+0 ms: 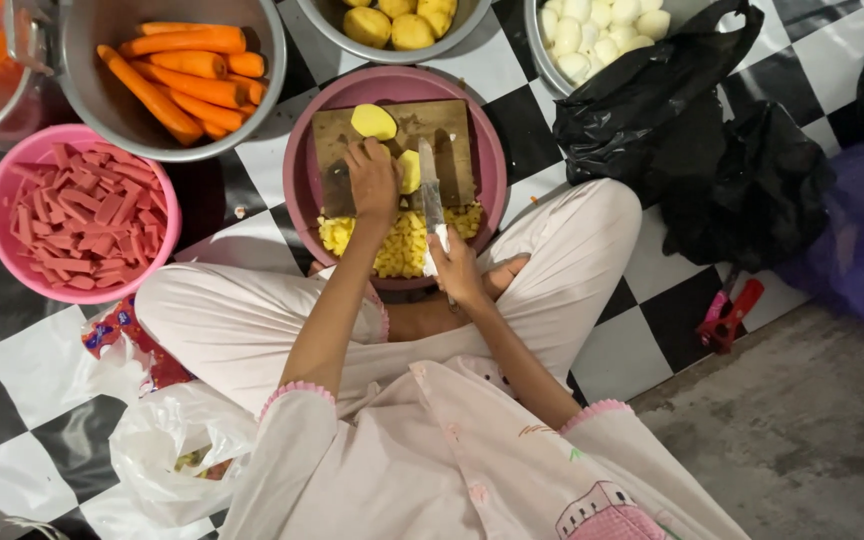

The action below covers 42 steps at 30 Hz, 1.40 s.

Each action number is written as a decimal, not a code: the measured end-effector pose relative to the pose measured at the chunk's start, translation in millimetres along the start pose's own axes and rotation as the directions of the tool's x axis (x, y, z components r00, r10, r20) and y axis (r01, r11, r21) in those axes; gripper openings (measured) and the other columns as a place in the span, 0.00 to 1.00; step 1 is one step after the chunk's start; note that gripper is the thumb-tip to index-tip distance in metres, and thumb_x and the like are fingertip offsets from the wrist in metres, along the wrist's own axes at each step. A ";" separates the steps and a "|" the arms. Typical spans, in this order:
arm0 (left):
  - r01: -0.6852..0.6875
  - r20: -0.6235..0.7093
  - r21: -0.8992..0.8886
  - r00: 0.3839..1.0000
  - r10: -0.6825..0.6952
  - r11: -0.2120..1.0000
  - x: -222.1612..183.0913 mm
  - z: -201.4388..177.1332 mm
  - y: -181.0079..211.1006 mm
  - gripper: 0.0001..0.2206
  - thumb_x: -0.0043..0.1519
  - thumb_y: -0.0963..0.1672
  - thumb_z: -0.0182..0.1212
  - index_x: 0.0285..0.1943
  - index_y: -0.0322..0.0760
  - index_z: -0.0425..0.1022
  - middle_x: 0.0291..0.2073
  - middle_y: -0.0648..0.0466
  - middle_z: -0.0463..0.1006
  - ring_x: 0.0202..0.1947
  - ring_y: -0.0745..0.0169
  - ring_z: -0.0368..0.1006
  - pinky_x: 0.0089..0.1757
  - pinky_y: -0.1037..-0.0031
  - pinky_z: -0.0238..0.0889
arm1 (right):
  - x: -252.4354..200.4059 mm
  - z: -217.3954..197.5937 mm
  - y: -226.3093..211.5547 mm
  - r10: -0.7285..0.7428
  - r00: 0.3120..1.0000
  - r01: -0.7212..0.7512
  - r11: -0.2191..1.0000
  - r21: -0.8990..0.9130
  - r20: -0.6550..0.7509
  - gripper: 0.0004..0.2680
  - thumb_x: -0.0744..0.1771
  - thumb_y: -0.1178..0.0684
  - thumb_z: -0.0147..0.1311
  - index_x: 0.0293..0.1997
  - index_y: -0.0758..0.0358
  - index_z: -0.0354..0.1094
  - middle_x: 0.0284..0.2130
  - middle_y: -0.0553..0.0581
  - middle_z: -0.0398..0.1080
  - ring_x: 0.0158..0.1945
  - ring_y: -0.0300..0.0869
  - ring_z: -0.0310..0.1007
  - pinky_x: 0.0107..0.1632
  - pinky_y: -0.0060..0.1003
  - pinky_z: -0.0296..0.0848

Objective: A person sitting on the floor dicing peeled potatoes on a wooden cutting board using a knife.

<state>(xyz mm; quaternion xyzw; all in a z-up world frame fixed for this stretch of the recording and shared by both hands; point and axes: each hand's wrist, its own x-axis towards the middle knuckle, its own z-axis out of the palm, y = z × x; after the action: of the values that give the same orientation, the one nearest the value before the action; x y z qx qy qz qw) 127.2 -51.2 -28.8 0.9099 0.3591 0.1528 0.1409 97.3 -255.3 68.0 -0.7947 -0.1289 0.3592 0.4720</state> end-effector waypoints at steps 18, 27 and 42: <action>0.056 -0.200 -0.521 0.962 -0.186 0.852 -37.6 -17.9 -97.1 0.17 0.71 0.43 0.54 0.69 0.35 0.63 0.54 0.41 0.62 0.55 0.38 0.65 0.56 0.54 0.61 | 15.3 26.3 -26.3 -0.145 0.982 0.184 0.861 -0.474 0.118 0.23 0.72 0.40 0.39 0.66 0.76 0.57 0.42 0.83 0.72 0.47 0.69 0.76 0.45 0.59 0.77; 0.051 -0.082 -0.601 0.989 -0.125 0.797 -49.1 -35.6 -103.3 0.17 0.72 0.43 0.56 0.69 0.36 0.63 0.46 0.47 0.65 0.46 0.50 0.70 0.48 0.63 0.67 | 35.0 59.0 -68.8 -0.070 0.984 0.173 0.617 -0.768 0.165 0.20 0.72 0.44 0.36 0.68 0.68 0.54 0.36 0.77 0.76 0.43 0.67 0.79 0.44 0.61 0.76; -0.021 0.117 -0.517 0.989 0.095 0.856 -41.8 -82.9 -90.1 0.47 0.55 0.51 0.78 0.79 0.36 0.50 0.59 0.41 0.57 0.60 0.35 0.57 0.55 0.54 0.69 | 34.2 58.7 -80.0 -0.090 0.984 0.174 0.674 -0.718 0.154 0.21 0.72 0.43 0.36 0.67 0.70 0.54 0.40 0.79 0.75 0.45 0.71 0.77 0.46 0.65 0.74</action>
<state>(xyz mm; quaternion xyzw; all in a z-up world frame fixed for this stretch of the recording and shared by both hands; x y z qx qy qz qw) 11.7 -4.8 6.5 0.8580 0.2673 0.1840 0.3982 91.6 -156.5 102.7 -0.8850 -0.3428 0.2849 0.1346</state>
